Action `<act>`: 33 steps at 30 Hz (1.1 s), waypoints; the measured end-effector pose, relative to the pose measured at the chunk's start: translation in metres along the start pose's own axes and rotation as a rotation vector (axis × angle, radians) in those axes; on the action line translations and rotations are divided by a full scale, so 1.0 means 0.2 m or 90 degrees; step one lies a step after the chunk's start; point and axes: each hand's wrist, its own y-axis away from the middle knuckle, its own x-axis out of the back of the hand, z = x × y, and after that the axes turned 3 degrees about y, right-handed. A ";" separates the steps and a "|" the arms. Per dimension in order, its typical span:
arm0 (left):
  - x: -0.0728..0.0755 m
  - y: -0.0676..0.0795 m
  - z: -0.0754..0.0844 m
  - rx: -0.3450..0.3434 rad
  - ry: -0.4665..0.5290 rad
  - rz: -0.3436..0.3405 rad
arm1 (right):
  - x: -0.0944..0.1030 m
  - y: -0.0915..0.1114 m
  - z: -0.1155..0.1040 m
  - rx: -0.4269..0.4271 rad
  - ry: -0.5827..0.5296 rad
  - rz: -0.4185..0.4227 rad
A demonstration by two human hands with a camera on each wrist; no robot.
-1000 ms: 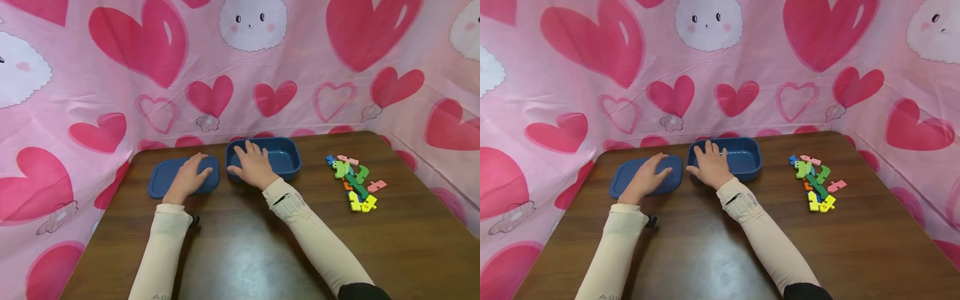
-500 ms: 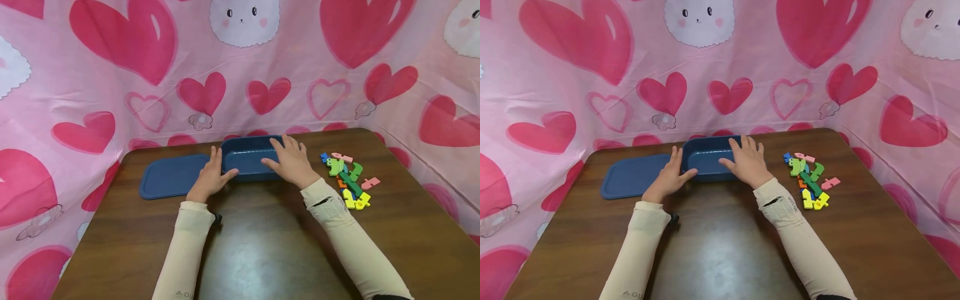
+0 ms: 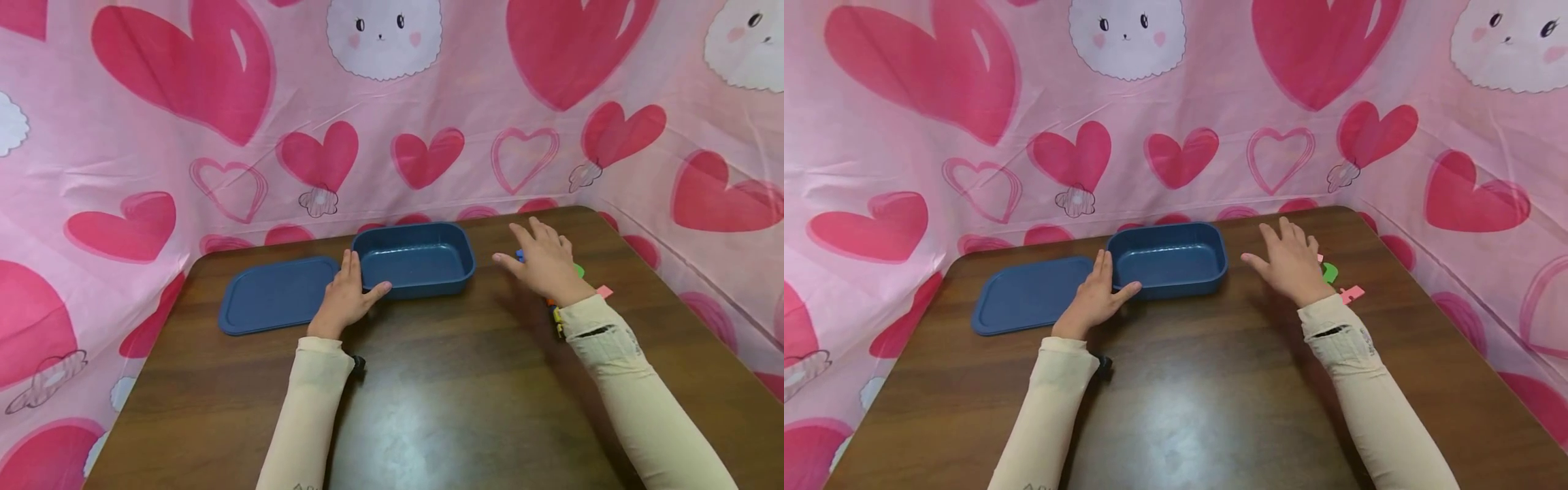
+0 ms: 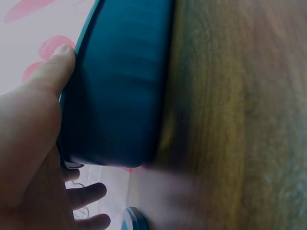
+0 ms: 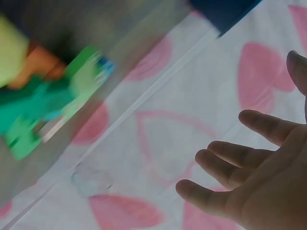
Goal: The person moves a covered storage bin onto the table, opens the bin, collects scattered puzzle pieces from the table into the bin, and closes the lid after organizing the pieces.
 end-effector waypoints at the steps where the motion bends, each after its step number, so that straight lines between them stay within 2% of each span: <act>1: 0.00 0.00 0.00 0.001 -0.001 0.002 | 0.01 0.01 0.03 -0.009 -0.002 -0.005; 9: -0.02 0.02 0.01 0.001 -0.007 0.022 | 0.05 0.08 0.30 -0.076 0.010 -0.040; 17: -0.02 0.03 0.02 0.000 0.003 0.025 | 0.09 0.17 0.54 -0.086 0.062 -0.060; 21: -0.03 0.03 0.02 0.003 0.008 0.025 | 0.09 0.21 0.65 -0.062 0.070 -0.077; 28: -0.03 0.02 0.01 0.002 0.007 0.022 | 0.06 0.26 0.82 0.038 0.097 -0.101; 33: -0.03 0.01 0.01 0.005 0.007 0.016 | 0.04 0.30 0.89 0.042 0.100 -0.116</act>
